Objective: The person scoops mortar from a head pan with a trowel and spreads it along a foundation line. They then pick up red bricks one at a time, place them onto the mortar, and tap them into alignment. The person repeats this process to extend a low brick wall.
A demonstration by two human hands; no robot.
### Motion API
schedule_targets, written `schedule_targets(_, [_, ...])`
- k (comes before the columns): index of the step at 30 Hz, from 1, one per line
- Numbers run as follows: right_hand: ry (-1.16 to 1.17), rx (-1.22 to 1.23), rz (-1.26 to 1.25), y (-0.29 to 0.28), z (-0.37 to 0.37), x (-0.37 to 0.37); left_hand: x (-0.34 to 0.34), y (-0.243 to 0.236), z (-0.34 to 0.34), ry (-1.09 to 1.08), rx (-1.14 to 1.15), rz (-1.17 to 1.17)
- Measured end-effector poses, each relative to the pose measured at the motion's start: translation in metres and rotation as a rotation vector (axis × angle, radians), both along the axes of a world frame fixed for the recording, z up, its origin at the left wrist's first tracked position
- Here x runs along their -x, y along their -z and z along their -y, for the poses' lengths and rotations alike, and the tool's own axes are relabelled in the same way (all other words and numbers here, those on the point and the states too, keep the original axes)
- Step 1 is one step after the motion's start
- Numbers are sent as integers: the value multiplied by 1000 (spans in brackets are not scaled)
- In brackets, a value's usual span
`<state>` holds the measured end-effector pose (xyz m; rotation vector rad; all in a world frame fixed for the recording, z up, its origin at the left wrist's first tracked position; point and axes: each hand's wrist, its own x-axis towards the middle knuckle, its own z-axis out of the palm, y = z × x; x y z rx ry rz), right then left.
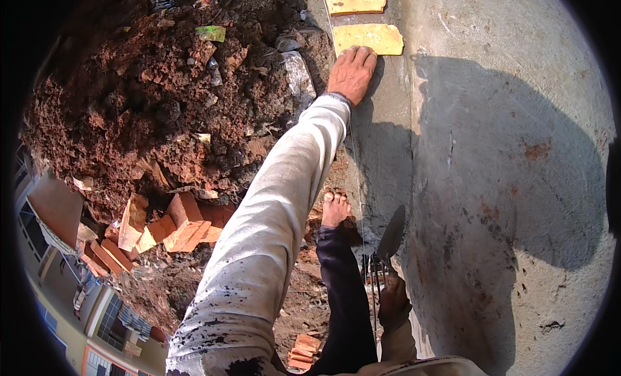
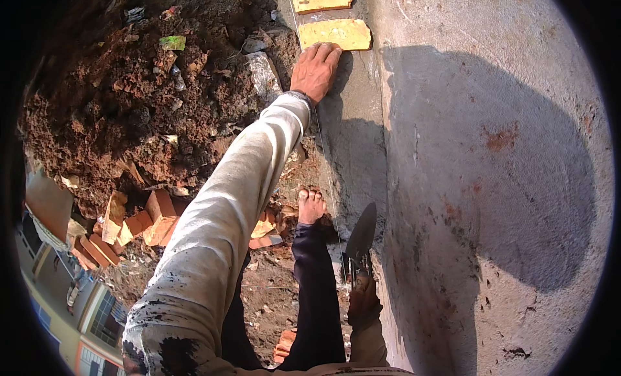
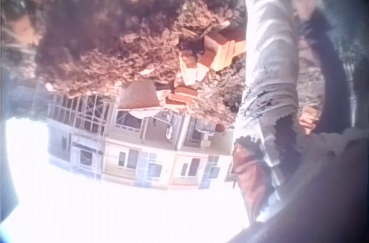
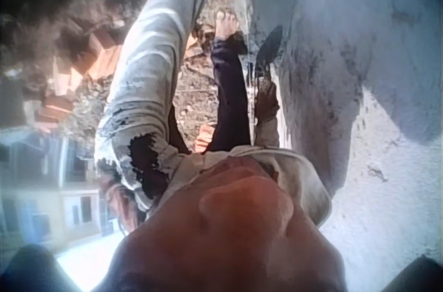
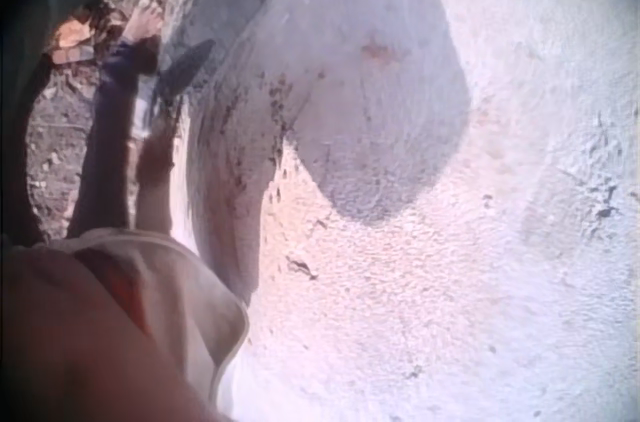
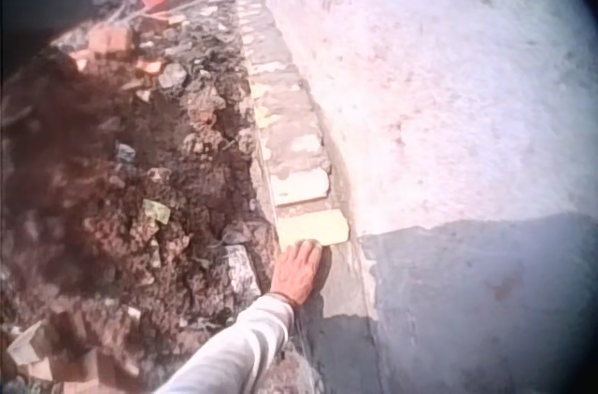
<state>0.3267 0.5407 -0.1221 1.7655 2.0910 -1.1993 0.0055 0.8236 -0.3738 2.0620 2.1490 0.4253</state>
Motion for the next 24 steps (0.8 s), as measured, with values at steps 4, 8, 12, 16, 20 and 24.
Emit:
schedule_targets(4, [404, 143, -231, 46, -65, 38, 12, 7, -8, -67, -12, -41])
schedule_targets(8, [259, -220, -300, 114, -137, 79, 11, 10, -14, -33, 8, -16])
schedule_targets(12, [89, -596, -374, 162, -194, 109, 2, 10, -24, -41, 27, -58])
schedule_targets(16, [93, -506, -289, 165, -210, 133, 3, 11, -22, -51, 31, -127])
schedule_targets(20, [89, -402, -154, 162, -216, 135, -1, 13, -23, -43, 37, -111])
schedule_targets(24, [82, -434, -217, 164, -217, 128, -1, 9, -26, -32, 44, -132])
